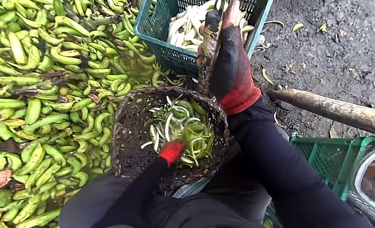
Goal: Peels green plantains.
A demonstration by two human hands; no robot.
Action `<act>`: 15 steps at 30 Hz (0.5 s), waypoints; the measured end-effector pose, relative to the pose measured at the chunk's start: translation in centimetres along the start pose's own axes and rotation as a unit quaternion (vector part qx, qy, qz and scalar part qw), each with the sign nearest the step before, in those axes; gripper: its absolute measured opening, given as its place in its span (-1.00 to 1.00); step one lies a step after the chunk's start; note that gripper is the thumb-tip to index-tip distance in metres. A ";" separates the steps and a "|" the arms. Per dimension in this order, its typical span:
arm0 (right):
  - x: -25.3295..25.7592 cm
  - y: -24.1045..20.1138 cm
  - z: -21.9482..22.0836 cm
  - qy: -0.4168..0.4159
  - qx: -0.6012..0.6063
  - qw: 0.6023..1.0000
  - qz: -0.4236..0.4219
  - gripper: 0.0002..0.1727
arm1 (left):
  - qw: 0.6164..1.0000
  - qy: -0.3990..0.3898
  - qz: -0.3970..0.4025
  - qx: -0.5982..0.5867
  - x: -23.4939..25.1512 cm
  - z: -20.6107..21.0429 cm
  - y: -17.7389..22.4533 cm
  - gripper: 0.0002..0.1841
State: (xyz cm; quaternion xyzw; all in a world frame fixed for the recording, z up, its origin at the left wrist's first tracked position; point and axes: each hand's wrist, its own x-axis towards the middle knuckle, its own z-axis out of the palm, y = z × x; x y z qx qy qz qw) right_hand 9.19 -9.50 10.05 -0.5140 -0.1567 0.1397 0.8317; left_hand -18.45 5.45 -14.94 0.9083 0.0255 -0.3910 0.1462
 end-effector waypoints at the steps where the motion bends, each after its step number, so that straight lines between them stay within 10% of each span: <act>1: -0.3 -0.1 0.2 -0.007 0.002 1.000 0.008 -0.43 | 0.998 -0.047 -0.030 0.013 -1.7 -0.5 -1.5 -0.45; 4: -0.3 0.6 0.8 -0.015 0.022 1.000 0.012 -0.48 | 0.983 -0.136 -0.106 0.063 -4.4 -3.0 -3.7 -0.43; 7: 2.2 10.2 -0.9 -0.127 0.085 0.944 -0.294 -0.50 | 0.990 -0.012 -0.142 -0.018 -3.3 -6.4 -1.7 -0.46; 10: -0.4 0.7 1.6 -0.023 -0.005 0.999 0.029 -0.46 | 0.988 0.103 -0.093 -0.066 1.7 -8.1 2.4 -0.54; 15: -0.2 1.1 1.5 -0.048 -0.019 0.999 0.017 -0.38 | 0.994 0.062 -0.049 -0.072 9.4 -7.0 10.3 -0.48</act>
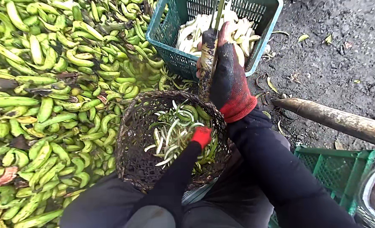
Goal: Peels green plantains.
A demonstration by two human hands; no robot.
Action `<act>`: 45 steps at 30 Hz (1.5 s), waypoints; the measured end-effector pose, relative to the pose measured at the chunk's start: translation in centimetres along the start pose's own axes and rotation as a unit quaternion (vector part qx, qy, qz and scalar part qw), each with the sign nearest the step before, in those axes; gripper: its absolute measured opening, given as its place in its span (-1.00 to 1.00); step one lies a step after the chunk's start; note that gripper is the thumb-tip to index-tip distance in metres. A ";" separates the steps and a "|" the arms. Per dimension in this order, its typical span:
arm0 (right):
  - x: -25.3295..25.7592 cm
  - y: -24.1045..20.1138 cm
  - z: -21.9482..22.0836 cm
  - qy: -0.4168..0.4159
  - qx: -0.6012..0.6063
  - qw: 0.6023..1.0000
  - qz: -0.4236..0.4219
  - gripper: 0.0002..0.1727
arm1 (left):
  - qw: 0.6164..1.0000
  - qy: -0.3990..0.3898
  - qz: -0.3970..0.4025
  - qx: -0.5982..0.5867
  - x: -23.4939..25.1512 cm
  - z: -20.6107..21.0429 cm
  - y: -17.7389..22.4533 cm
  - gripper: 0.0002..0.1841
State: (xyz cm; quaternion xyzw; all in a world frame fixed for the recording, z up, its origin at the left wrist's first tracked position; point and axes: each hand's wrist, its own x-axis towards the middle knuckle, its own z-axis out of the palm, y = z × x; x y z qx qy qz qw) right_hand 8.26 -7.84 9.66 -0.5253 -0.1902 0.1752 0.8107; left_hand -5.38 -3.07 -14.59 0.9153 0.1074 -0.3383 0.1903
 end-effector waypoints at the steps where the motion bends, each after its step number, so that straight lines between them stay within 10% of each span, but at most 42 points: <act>1: 0.1 0.0 0.0 0.004 0.003 1.000 0.005 -0.39 | 0.998 -0.031 -0.055 -0.003 0.3 0.3 0.9 -0.41; 8: 0.1 0.0 0.4 0.001 -0.025 1.000 0.007 -0.38 | 0.994 0.003 -0.065 0.083 -1.4 0.9 -2.3 -0.52; 13: -0.1 1.0 1.3 -0.062 -0.004 0.997 0.038 -0.37 | 0.975 0.110 -0.152 -0.119 -8.2 -2.4 -8.9 -0.49; 22: -3.8 2.9 4.8 -0.208 -0.205 0.942 0.167 -0.32 | 0.732 0.447 -0.076 -0.509 -25.5 -12.6 -10.8 -0.46; 27: -6.6 4.2 5.3 -0.282 -0.253 0.912 0.159 -0.43 | 0.838 0.355 -0.104 -0.400 -26.8 -12.7 -10.3 -0.42; 35: -10.4 7.4 7.1 -0.375 -0.157 0.896 0.181 -0.21 | 0.380 0.603 -0.063 -0.698 -22.8 -13.0 -10.0 -0.38; 45: -12.4 9.6 8.5 -0.355 -0.227 0.883 0.208 -0.23 | 0.342 0.660 -0.193 -0.641 -22.6 -14.2 -6.1 -0.28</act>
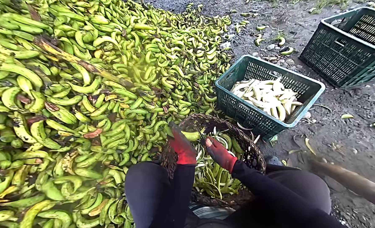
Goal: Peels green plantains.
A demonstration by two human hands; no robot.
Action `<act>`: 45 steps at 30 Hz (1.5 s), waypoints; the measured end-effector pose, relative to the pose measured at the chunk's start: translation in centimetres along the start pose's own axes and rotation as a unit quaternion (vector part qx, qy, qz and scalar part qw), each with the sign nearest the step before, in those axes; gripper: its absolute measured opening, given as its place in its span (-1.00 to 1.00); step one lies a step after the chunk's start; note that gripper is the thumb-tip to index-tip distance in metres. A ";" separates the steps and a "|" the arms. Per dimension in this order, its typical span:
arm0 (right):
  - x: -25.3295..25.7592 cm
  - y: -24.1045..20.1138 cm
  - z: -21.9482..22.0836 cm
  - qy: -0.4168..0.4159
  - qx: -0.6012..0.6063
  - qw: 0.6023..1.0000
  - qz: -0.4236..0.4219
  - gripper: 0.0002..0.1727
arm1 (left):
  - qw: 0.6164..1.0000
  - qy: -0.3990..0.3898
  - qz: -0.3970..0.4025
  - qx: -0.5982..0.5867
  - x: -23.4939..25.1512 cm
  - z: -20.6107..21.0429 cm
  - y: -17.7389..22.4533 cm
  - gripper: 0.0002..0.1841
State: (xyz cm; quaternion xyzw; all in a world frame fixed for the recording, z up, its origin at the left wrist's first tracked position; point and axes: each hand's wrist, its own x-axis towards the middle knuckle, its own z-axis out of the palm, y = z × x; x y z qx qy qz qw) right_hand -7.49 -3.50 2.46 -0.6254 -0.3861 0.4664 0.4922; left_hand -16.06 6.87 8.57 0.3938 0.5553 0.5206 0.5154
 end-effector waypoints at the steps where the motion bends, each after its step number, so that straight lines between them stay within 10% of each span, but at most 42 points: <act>1: 0.3 1.1 0.1 -0.009 -0.014 1.000 0.025 -0.24 | 0.999 -0.026 0.002 -0.021 0.2 -0.3 -0.2 -0.31; 5: 1.1 4.4 0.5 0.001 -0.014 0.992 0.126 -0.27 | 0.980 -0.180 0.022 -0.084 2.2 -1.5 -0.1 -0.37; 12: -0.2 -3.2 -2.4 -0.044 -0.373 0.924 -0.071 -0.26 | 0.982 -0.188 -0.035 -0.004 3.0 -3.0 -1.6 -0.39; 21: 4.4 -0.7 -6.3 0.129 -0.410 0.903 0.001 -0.42 | 0.916 -0.332 -0.219 -0.053 -3.7 -2.7 -3.7 -0.44; 27: 0.4 -3.1 -2.7 -0.005 -0.417 0.907 -0.059 -0.28 | 0.987 -0.153 -0.024 -0.033 2.9 -2.9 -4.0 -0.38; 36: 4.4 -1.0 -5.8 0.118 -0.413 0.903 -0.013 -0.39 | 0.948 -0.293 -0.123 0.032 -3.5 -2.5 -2.5 -0.49; 45: 0.5 -4.1 -2.0 0.050 -0.445 0.893 -0.058 -0.29 | 0.996 -0.080 -0.004 0.030 2.9 -2.1 -2.6 -0.47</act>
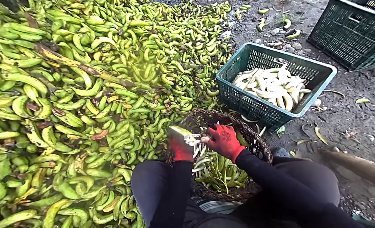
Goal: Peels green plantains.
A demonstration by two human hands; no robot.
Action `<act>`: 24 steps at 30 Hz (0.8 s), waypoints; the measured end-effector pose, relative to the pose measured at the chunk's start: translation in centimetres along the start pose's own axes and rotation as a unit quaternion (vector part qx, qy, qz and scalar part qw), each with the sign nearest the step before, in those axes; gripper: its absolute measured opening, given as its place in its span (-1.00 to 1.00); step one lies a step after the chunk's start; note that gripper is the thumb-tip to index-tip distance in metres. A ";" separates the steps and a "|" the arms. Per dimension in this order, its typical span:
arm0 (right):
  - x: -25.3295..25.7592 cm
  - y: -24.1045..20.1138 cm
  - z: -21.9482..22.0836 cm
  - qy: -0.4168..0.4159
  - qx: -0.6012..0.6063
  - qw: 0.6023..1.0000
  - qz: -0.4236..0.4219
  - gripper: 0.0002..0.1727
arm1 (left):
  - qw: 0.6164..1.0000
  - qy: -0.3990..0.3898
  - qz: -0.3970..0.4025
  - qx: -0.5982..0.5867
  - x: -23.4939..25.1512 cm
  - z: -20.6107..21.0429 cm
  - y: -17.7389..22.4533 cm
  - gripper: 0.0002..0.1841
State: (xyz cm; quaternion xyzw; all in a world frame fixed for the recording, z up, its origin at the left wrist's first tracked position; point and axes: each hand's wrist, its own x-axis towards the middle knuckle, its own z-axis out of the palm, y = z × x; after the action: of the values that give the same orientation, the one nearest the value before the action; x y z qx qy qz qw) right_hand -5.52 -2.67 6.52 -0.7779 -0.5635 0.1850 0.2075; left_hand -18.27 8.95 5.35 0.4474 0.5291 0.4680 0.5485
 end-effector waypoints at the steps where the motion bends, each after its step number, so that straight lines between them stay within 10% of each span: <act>1: 0.5 0.4 -0.2 -0.002 0.006 1.000 0.007 -0.32 | 1.000 -0.028 -0.011 -0.006 -0.7 0.3 0.1 -0.49; 7: 3.8 4.4 0.1 -0.006 0.050 0.996 0.078 -0.39 | 0.947 -0.286 -0.109 0.094 -5.1 -0.6 -0.1 -0.48; 15: -0.5 -0.7 1.2 0.058 -0.012 0.998 -0.034 -0.29 | 0.977 -0.085 -0.108 -0.162 0.2 -0.9 -0.1 -0.39; 24: 1.0 1.2 -0.5 0.018 -0.010 1.000 -0.004 -0.36 | 0.984 -0.164 -0.053 -0.052 -1.6 0.2 -0.4 -0.46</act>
State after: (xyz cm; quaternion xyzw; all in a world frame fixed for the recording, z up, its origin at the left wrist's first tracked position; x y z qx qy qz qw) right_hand -4.01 -2.10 6.23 -0.7807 -0.5649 0.1648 0.2103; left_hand -18.04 7.25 5.18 0.4601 0.4297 0.3860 0.6743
